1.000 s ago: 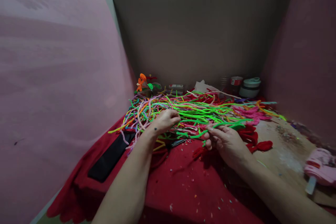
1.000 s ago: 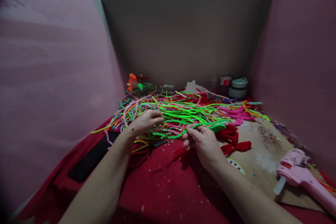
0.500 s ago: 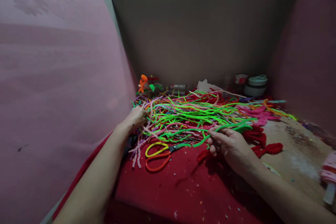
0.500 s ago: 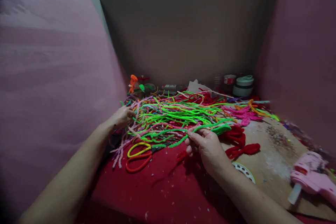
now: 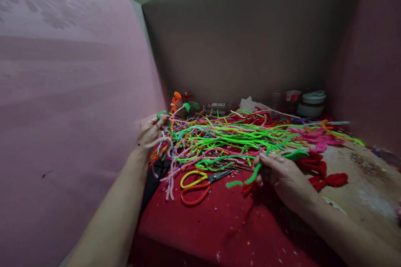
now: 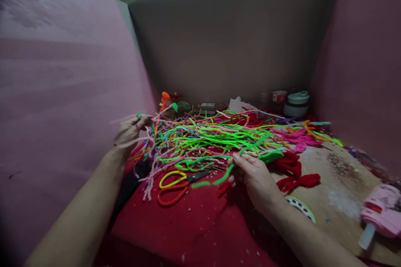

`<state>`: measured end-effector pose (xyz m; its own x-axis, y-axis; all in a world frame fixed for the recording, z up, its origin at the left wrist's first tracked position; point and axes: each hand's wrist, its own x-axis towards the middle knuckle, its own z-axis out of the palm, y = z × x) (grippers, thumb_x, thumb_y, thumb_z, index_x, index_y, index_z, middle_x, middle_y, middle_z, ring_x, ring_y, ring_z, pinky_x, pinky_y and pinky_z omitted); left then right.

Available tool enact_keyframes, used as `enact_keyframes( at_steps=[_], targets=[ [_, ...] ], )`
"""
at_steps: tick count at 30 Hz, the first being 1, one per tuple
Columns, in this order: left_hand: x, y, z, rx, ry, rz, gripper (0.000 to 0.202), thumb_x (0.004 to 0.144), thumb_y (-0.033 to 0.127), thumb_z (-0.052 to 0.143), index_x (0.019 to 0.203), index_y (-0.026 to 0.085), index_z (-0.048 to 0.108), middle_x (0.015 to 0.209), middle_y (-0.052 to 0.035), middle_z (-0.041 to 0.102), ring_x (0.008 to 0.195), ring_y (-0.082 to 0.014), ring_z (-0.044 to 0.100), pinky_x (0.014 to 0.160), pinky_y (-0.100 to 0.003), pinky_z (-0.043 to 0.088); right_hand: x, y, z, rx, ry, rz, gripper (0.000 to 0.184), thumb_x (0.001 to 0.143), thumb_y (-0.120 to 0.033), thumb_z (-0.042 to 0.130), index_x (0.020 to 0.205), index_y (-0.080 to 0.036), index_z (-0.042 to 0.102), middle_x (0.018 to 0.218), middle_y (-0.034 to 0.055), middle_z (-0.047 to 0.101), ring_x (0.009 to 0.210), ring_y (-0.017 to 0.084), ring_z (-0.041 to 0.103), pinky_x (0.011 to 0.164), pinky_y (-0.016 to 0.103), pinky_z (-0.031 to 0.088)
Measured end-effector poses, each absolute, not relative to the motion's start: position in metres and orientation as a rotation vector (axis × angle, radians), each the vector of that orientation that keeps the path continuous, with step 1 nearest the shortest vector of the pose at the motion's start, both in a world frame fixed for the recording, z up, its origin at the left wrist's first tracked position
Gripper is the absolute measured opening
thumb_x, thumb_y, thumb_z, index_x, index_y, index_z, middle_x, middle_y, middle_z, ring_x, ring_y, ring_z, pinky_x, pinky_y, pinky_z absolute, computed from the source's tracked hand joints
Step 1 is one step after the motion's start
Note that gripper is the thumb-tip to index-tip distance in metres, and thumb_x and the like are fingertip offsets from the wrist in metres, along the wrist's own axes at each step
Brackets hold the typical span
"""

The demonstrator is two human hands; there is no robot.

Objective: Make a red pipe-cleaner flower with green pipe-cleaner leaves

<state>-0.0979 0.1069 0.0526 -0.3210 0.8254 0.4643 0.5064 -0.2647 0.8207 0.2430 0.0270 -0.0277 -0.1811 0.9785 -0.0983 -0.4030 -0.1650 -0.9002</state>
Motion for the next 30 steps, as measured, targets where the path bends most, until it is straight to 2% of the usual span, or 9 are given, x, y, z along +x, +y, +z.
enact_keyframes(
  at_steps=[4,9,14,17,20,24,30],
  targets=[
    [-0.089,0.108,0.064,1.676,1.360,1.705,0.024,0.070,0.033,0.063,0.081,0.012,0.066,0.073,-0.0037,0.065,0.062,-0.0092,0.054,0.055,-0.019,0.040,0.240,0.025,-0.028,-0.897,-0.903,1.609,0.027,0.068,-0.041,0.066,0.065,-0.016,0.057,0.056,0.0000,0.060,0.046,0.010,0.053,0.045,0.020,0.042],
    [-0.061,0.117,0.080,1.138,0.971,1.611,0.013,0.080,0.021,0.054,0.082,0.013,0.064,0.064,-0.0035,0.064,0.060,-0.0107,0.059,0.059,-0.023,0.048,0.233,0.025,-0.027,-0.841,-0.906,1.641,0.023,0.070,-0.039,0.066,0.074,-0.018,0.057,0.053,-0.0018,0.060,0.042,0.010,0.052,0.043,0.021,0.042],
    [-0.016,0.121,0.081,0.896,0.880,1.527,0.019,0.084,0.009,0.045,0.074,0.012,0.061,0.059,-0.0009,0.062,0.053,-0.0048,0.057,0.056,-0.015,0.048,0.228,0.026,-0.017,-0.840,-1.015,1.607,0.024,0.074,-0.040,0.061,0.080,-0.017,0.059,0.055,-0.0001,0.063,0.041,0.008,0.051,0.041,0.018,0.038],
    [0.014,0.113,0.073,0.912,0.854,1.436,0.016,0.082,0.010,0.048,0.071,0.011,0.060,0.057,-0.0028,0.062,0.050,-0.0076,0.058,0.051,-0.019,0.048,0.226,0.029,-0.007,-0.825,-1.024,1.585,0.024,0.072,-0.039,0.063,0.078,-0.015,0.060,0.059,0.0029,0.066,0.045,0.009,0.055,0.043,0.016,0.038],
    [0.041,0.098,0.062,1.049,0.795,1.311,0.004,0.075,0.013,0.059,0.075,0.010,0.061,0.063,-0.0046,0.064,0.052,-0.0101,0.059,0.046,-0.019,0.046,0.224,0.032,0.001,-0.810,-0.955,1.622,0.024,0.068,-0.037,0.067,0.076,-0.014,0.062,0.064,0.0045,0.068,0.046,0.010,0.056,0.038,0.017,0.035],
    [0.069,0.083,0.049,1.207,0.802,1.245,0.017,0.065,0.023,0.071,0.070,0.010,0.060,0.064,-0.0032,0.064,0.052,-0.0102,0.058,0.047,-0.021,0.047,0.222,0.033,0.005,-0.738,-0.889,1.637,0.020,0.066,-0.031,0.068,0.075,-0.013,0.066,0.069,0.0052,0.067,0.048,0.011,0.057,0.036,0.018,0.037],
    [0.092,0.076,0.035,1.356,0.861,1.212,0.024,0.062,0.032,0.072,0.065,0.011,0.060,0.060,0.0000,0.060,0.044,-0.0081,0.052,0.043,-0.022,0.044,0.222,0.036,-0.005,-0.688,-0.841,1.737,0.011,0.062,-0.021,0.071,0.066,-0.012,0.064,0.056,0.0011,0.062,0.042,0.008,0.051,0.036,0.018,0.040]
  ],
)
